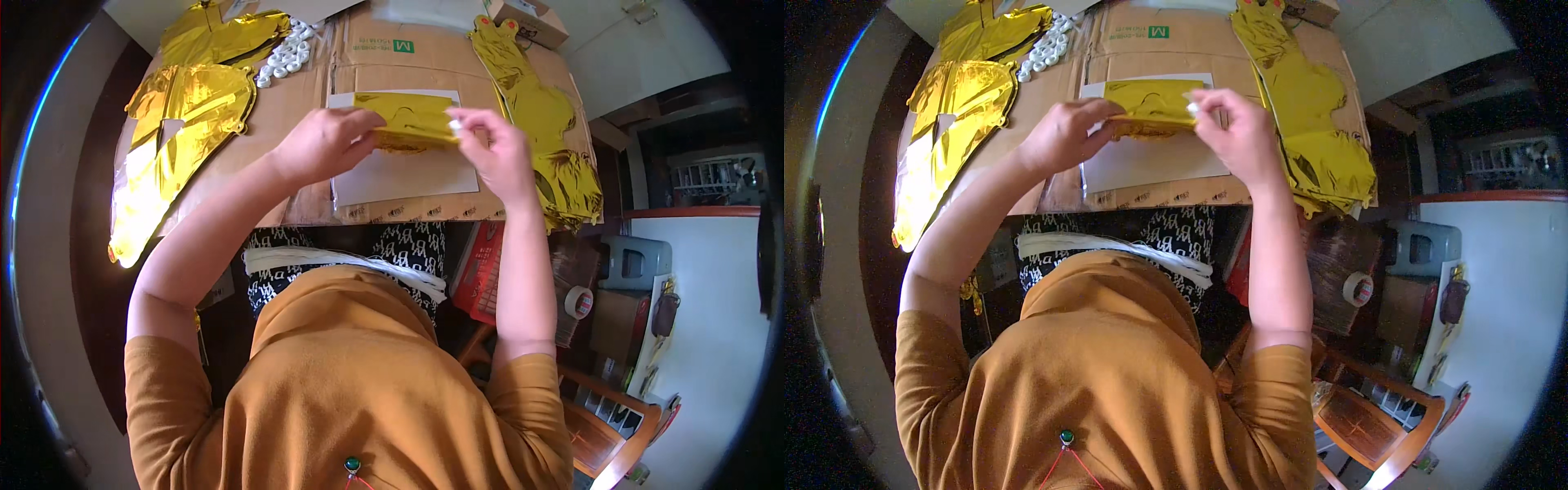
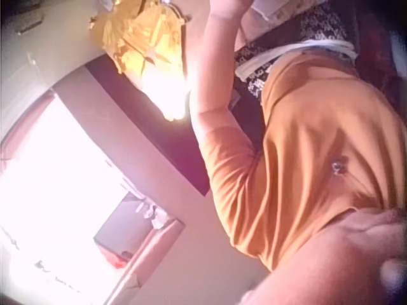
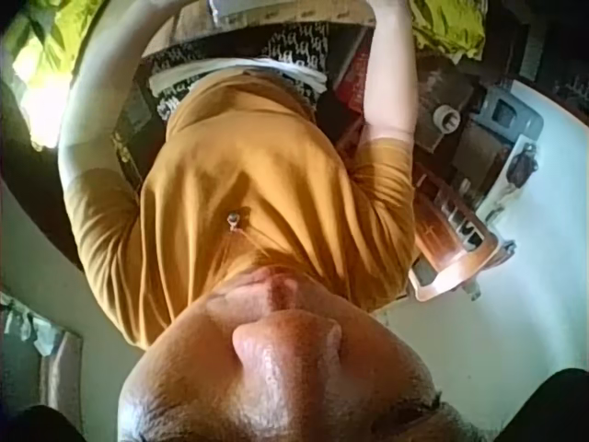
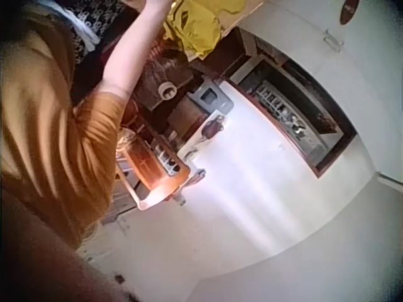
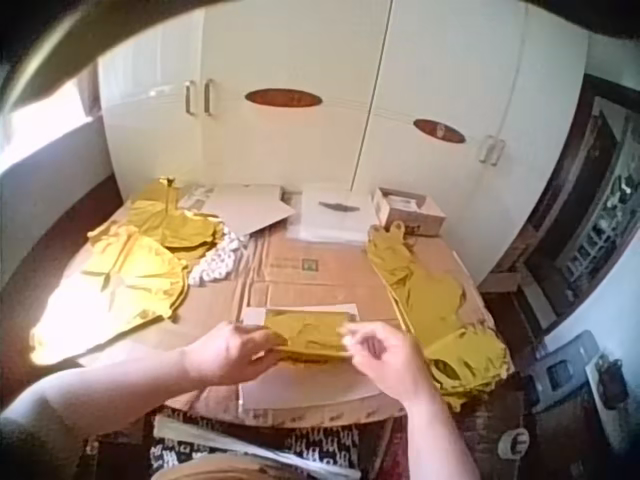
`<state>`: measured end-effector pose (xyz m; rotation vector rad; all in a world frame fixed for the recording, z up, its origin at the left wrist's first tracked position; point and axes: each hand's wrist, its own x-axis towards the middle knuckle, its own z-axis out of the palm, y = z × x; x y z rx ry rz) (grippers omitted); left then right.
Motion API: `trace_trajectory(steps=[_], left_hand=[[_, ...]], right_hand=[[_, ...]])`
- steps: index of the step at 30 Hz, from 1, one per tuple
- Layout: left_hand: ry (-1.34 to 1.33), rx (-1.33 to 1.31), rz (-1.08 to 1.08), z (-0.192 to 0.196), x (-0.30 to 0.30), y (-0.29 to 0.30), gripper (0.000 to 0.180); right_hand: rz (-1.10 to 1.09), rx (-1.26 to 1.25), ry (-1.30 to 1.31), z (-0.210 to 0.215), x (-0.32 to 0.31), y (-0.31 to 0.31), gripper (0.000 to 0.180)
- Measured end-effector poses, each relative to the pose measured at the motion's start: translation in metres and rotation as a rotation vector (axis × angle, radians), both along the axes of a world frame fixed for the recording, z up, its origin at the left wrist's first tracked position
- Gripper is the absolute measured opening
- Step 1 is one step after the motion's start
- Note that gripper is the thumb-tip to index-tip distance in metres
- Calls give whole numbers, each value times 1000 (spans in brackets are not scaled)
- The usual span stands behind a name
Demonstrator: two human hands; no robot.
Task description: Folding and organizing gold foil star balloons onto cardboard inserts for packaging.
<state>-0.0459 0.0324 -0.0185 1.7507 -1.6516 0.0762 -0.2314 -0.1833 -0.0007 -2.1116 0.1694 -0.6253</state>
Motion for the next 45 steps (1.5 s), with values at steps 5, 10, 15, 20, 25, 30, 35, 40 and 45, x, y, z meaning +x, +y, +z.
trace_trajectory(steps=[5, 10, 15, 20, 25, 30, 35, 40, 45], left_hand=[[106, 3, 64, 20, 6, 1, 17], [60, 39, 101, 29, 8, -1, 17], [50, 9, 75, 26, 9, -2, 16], [17, -25, 49, 11, 2, 4, 16], [-219, 114, -103, 3, -3, 20, 34], [-297, 93, -24, 16, -8, 20, 72], [-269, 214, 163, -12, 7, -1, 98], [-164, 232, 133, -12, -20, 9, 96], [-143, 207, 160, -24, -32, 14, 89]], right_hand=[[-147, -309, -137, 32, -31, 37, 12], [-101, -450, 131, 9, -4, 64, 8], [-245, -624, 153, -10, 16, 62, 21], [-223, -501, 40, 5, -20, 74, 11], [-332, -400, -85, 28, -11, 54, 13], [-103, -527, 11, -22, 50, 4, 44], [27, -639, 297, -42, 64, 0, 57], [101, -668, 322, -39, 42, 4, 58], [89, -656, 371, -43, 35, 5, 61]])
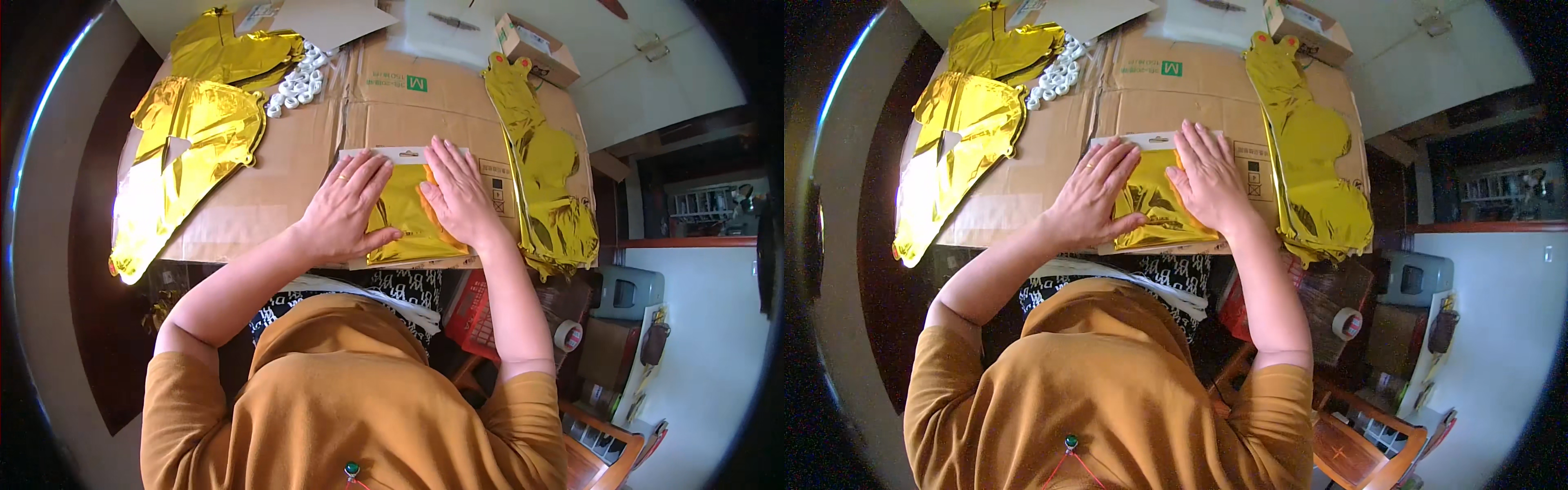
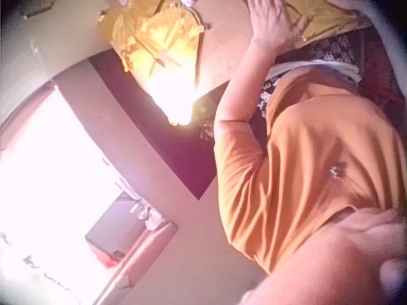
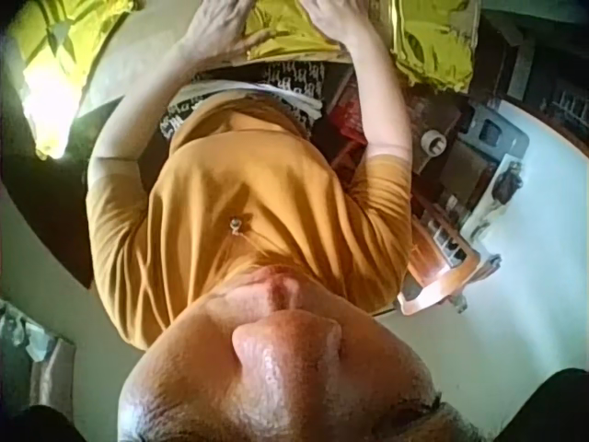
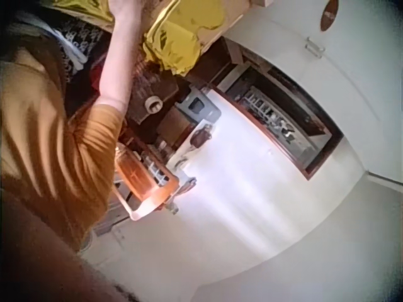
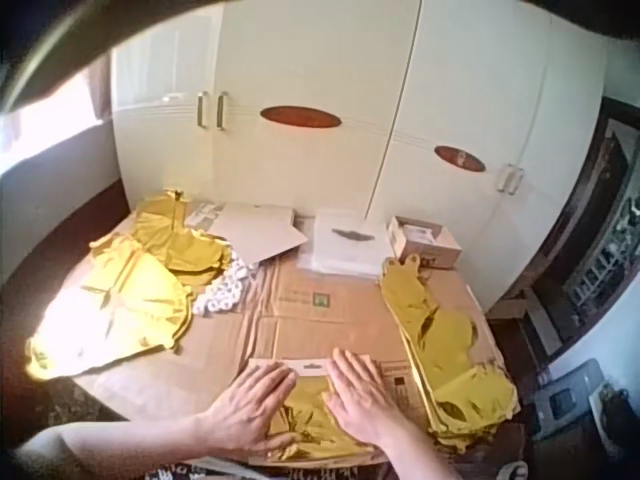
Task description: Folding and organizing gold foil star balloons onto cardboard inserts for packaging.
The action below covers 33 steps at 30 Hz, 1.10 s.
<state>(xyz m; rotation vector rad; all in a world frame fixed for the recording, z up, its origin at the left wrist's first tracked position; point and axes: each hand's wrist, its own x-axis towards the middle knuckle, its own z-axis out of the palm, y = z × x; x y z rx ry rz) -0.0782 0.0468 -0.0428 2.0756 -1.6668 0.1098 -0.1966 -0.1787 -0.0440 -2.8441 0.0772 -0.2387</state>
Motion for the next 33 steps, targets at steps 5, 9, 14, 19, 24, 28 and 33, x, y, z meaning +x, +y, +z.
trace_trajectory(steps=[5, 9, 14, 19, 24, 28, 33], left_hand=[[-58, 85, -27, -2, 13, -7, 90], [-149, 122, -56, -3, 36, -22, 93], [-170, 189, -10, -4, 39, -23, 96], [-143, 186, -20, 4, 39, -23, 98], [20, 151, -32, 12, 42, -22, 98], [167, 123, -58, 20, 44, -23, 91], [491, -178, -6, 21, 60, -22, 70]], right_hand=[[-52, -59, 21, -8, 6, -2, 66], [-99, -89, 19, -6, 19, -10, 67], [-101, -74, 129, 7, 33, -20, 67], [-282, 661, -334, 34, 126, -107, 36], [-773, 157, -72, 35, 248, -174, 62], [-912, 132, 203, 28, 279, -200, 59], [-788, 468, -67, 24, 277, -214, 26]])
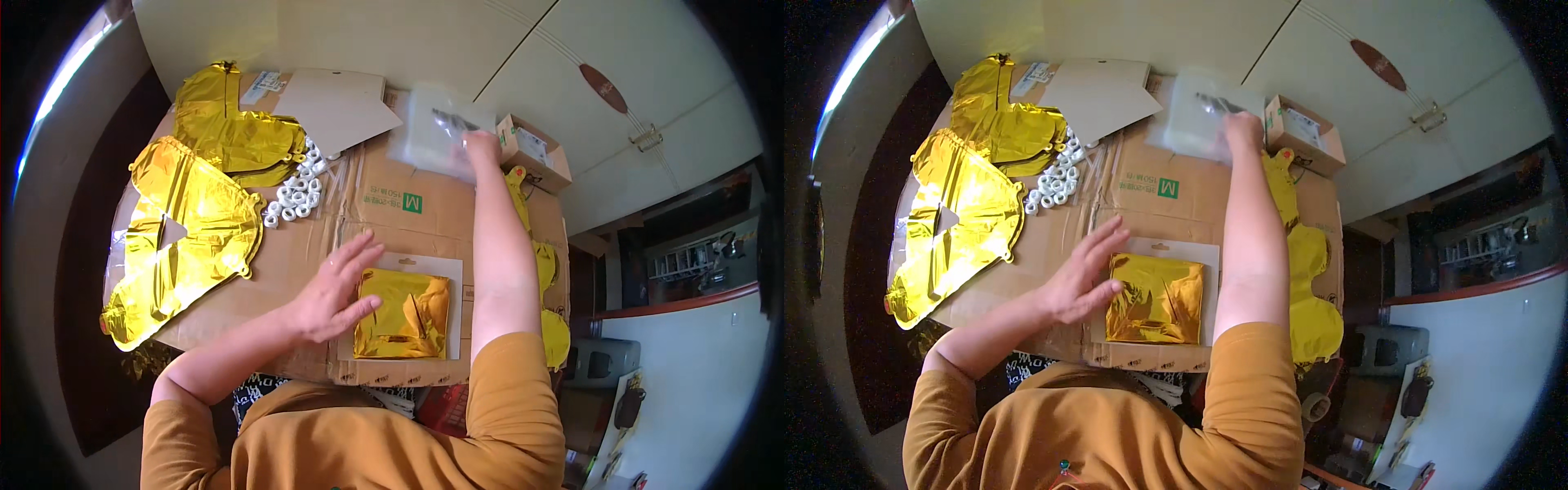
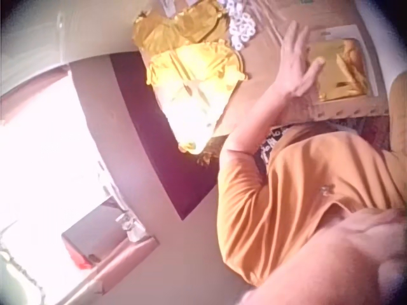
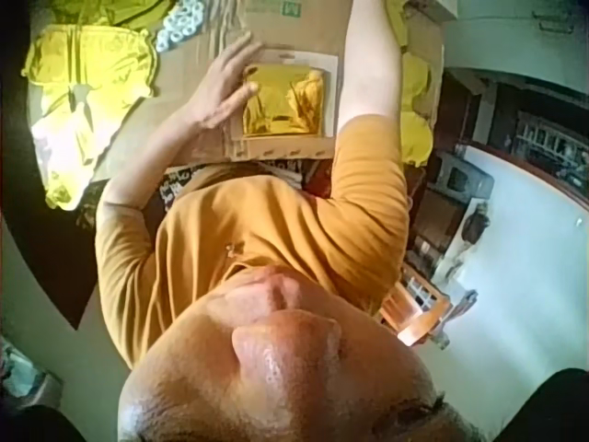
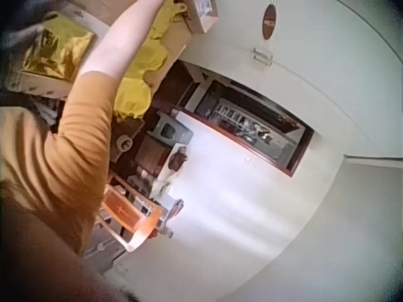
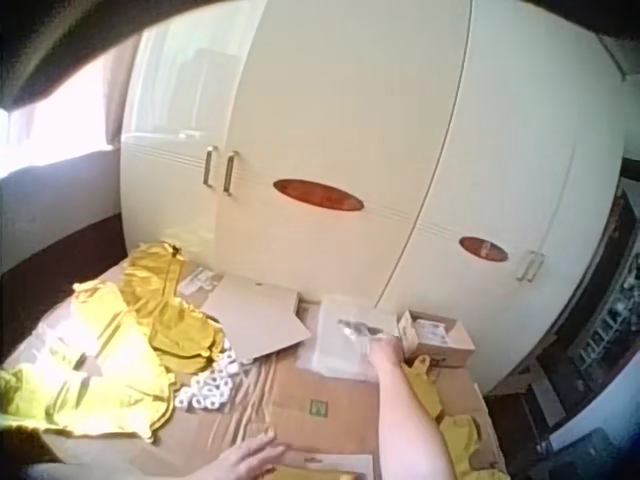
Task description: Folding and organizing gold foil star balloons onto cardboard inserts for packaging.
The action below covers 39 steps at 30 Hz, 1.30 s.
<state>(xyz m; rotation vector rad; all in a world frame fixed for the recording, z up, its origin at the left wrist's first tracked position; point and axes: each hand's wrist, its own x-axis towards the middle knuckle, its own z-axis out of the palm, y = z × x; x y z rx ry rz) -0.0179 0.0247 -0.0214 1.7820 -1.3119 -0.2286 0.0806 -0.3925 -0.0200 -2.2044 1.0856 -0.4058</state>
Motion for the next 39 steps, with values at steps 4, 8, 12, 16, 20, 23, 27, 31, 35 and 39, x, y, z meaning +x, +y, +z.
trace_trajectory(steps=[4, 8, 12, 16, 20, 23, 27, 31, 35, 39], left_hand=[[-284, -250, 162, 37, 33, -12, 48], [-655, -173, 371, 97, 43, -44, 56], [-827, 111, 443, 77, 64, -86, 58], [-838, 119, 265, 59, 80, -103, 49], [-807, -137, 174, 80, 78, -108, 51], [-856, -255, 153, 89, 71, -109, 54], [-826, -69, 140, 74, 75, -102, 49], [-716, 31, 292, 65, 89, -90, 39], [-621, -54, 436, 73, 96, -64, 28], [-416, -112, 491, 106, 104, -43, 27]], right_hand=[[228, -325, -408, 21, -20, 22, 23], [519, -500, -370, 66, -58, 132, 21], [621, -388, -321, 68, -84, 161, 20], [517, -158, -207, 86, -99, 152, 29], [504, -32, -403, 95, -105, 144, 29], [610, 68, -412, 114, -116, 148, 22], [613, 211, -317, 104, -126, 143, 22], [543, -217, -81, 91, -144, 141, 24], [483, -568, 245, 47, -181, 111, 26], [661, -854, 281, -11, -169, 89, 18]])
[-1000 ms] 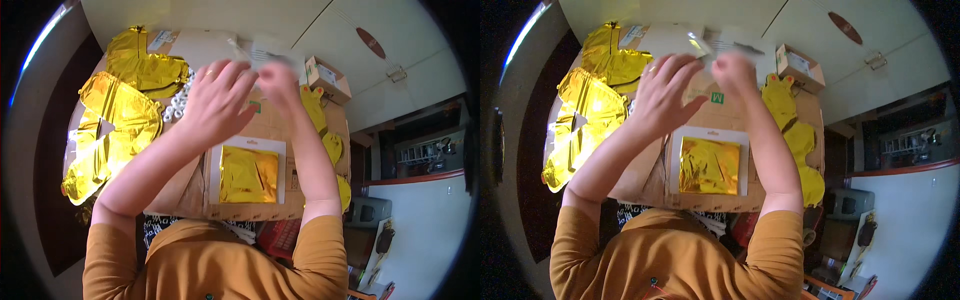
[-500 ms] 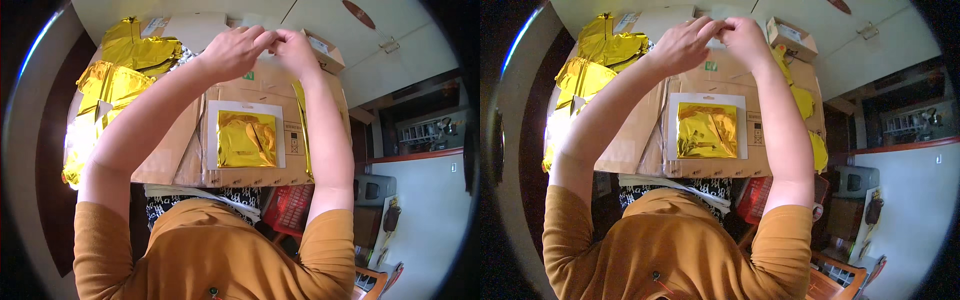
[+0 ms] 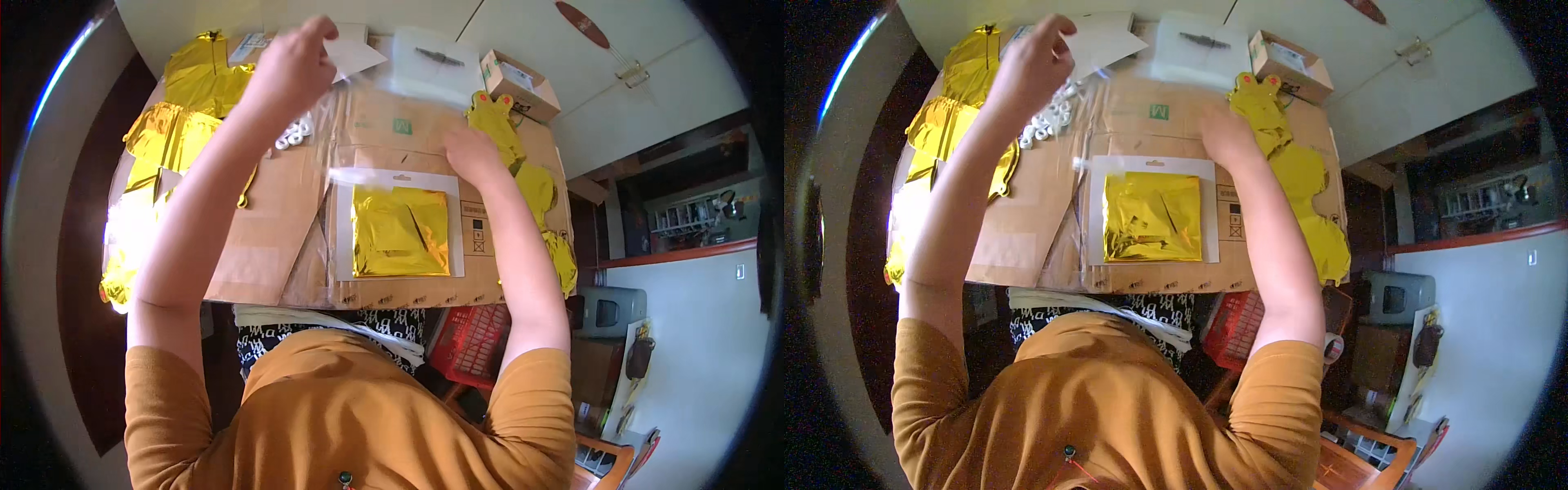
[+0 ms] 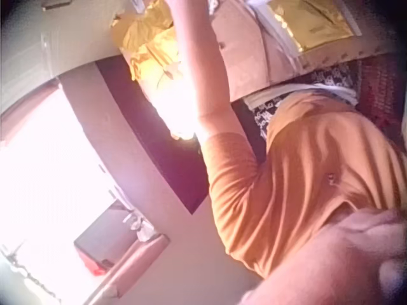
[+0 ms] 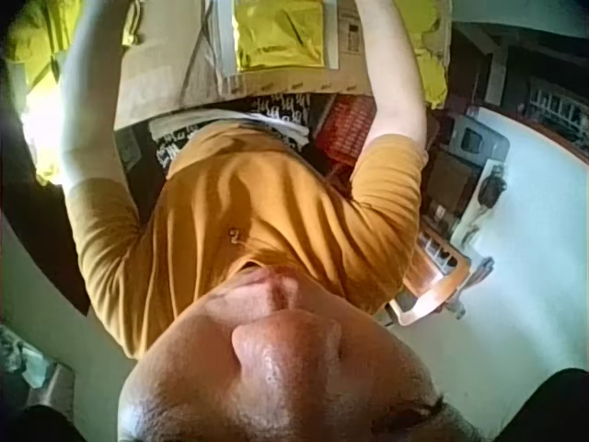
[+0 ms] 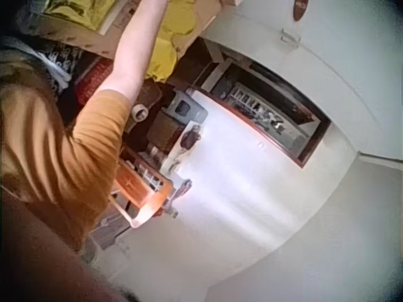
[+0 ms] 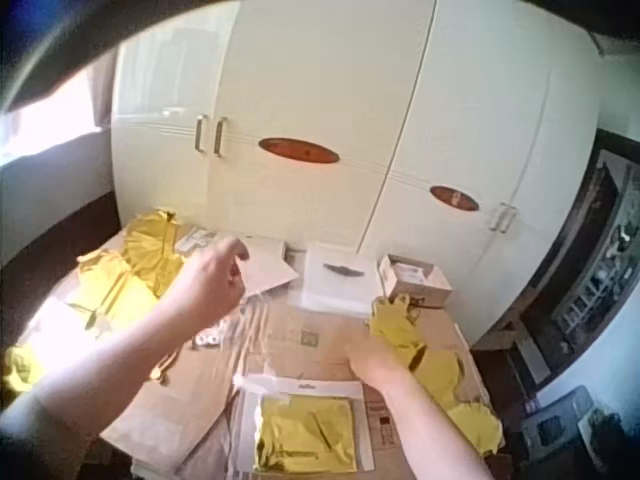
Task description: Folding and organizing gold foil star balloons onto cardboard inserts for packaging.
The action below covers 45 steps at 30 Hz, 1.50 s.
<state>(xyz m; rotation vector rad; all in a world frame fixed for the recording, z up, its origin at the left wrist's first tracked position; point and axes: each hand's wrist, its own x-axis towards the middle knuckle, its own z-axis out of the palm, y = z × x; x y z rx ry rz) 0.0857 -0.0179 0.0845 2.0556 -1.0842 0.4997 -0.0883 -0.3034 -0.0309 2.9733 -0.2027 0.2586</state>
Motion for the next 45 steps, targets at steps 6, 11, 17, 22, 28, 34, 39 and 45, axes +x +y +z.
trace_trajectory(steps=[6, 11, 17, 22, 28, 34, 39, 45], left_hand=[[-102, 1, 66, 23, 4, 11, 44], [-220, -34, -95, -8, 0, -7, 19], [-120, 157, -165, -54, -25, -12, 20], [-181, 318, -174, -73, -33, -17, 24], [-315, 518, -195, -93, -60, -10, 31], [-296, 631, -274, -106, -78, 9, 33], [-327, 592, -331, -105, -87, 10, 24], [-383, 633, -469, -107, -89, 20, 20]], right_hand=[[368, -43, -55, 24, 70, 62, 13], [64, 333, 86, 50, 45, 88, 29], [-20, 513, -137, 2, -77, 122, 59], [77, 514, -237, -14, -108, 127, 55], [105, 468, -414, 2, -158, 149, 54], [-485, 1039, -953, -32, -276, 216, 11], [-656, 2241, -701, -42, -262, 242, 36], [-690, 2005, -594, -35, -250, 241, 37]])
